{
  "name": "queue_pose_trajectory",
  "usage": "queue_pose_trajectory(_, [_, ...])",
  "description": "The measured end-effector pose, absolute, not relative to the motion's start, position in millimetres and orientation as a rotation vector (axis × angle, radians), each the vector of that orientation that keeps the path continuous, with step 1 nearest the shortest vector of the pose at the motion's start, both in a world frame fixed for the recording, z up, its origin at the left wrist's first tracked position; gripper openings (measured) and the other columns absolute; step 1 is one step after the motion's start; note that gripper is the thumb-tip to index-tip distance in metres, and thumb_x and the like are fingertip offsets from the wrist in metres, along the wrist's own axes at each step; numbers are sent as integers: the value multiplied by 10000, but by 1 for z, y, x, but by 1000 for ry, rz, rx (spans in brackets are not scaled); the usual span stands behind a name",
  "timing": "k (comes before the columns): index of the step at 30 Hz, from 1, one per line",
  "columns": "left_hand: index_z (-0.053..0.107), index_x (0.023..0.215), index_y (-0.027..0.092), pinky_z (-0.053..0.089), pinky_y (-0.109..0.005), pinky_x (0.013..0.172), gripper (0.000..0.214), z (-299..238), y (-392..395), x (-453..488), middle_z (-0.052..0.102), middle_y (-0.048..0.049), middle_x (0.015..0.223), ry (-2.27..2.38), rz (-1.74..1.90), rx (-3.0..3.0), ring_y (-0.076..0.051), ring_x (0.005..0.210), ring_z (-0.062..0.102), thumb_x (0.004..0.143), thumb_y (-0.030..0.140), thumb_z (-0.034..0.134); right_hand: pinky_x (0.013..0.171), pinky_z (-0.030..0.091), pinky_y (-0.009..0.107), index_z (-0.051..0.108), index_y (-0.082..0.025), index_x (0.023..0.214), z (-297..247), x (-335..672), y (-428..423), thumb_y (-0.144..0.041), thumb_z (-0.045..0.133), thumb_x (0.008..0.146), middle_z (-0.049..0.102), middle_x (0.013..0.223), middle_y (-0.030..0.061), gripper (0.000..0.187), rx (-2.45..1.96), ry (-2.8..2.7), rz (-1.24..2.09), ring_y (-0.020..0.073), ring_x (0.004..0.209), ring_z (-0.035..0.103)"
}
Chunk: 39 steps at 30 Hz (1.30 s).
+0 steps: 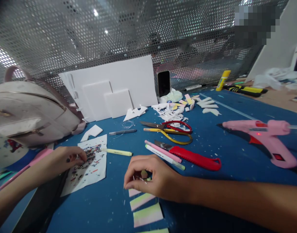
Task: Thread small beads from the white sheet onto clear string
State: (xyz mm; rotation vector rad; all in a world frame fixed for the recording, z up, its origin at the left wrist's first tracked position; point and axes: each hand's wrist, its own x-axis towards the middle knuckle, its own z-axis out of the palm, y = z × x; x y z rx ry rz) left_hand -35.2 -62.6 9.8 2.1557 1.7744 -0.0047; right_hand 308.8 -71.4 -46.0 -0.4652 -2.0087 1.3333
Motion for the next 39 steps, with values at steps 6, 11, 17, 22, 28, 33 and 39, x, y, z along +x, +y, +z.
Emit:
queue_pose_trajectory(6, [788,842,214,520,-360,693,276,12,-62,-33,806,-100,927,1812,-8,2145,-296,817,727,755,241,528,661,459,250,752,-144,863,-47,309,-70,-234,738,921,689,841,57,108,-459,-2017,1329,140,751,602])
queue_pose_trajectory(11, [795,837,222,506,-354,676,278,12,-62,-31,802,-98,916,1810,-50,2146,-290,796,716,772,277,530,676,464,251,755,-144,869,-46,308,-70,-232,730,927,698,847,61,109,-448,-2027,1318,146,772,611])
queue_pose_trajectory(17, [777,828,237,479,-341,673,246,5,-62,-36,792,-78,915,1876,-106,2185,-293,807,711,788,271,536,672,458,248,758,-134,853,-42,308,-71,-200,739,911,699,833,62,90,-460,-2016,1325,148,773,611])
queue_pose_trajectory(22, [741,861,230,459,-337,661,221,-1,-65,-40,771,-74,901,1874,-127,2238,-283,794,700,836,270,525,631,438,242,763,-132,851,-42,308,-71,-215,746,904,689,827,61,100,-471,-2003,1336,139,734,595])
queue_pose_trajectory(28, [670,849,222,434,-304,613,176,-1,-67,-33,727,-54,824,1837,-17,2353,-241,722,670,861,263,500,629,439,238,763,-131,858,-44,308,-71,-229,740,910,675,825,57,112,-487,-1998,1337,130,714,578])
queue_pose_trajectory(33, [597,806,209,457,-279,634,116,5,-66,-22,691,-23,759,1753,186,2429,-197,694,653,826,200,483,637,442,239,754,-136,856,-42,308,-71,-220,729,913,674,829,52,105,-495,-2004,1331,129,720,573])
queue_pose_trajectory(39, [654,817,212,498,-295,684,92,0,-76,3,712,-20,796,1689,633,2278,-194,720,635,862,248,584,664,452,252,729,-142,863,-42,308,-72,-267,712,934,654,842,46,146,-518,-1989,1336,135,732,569])
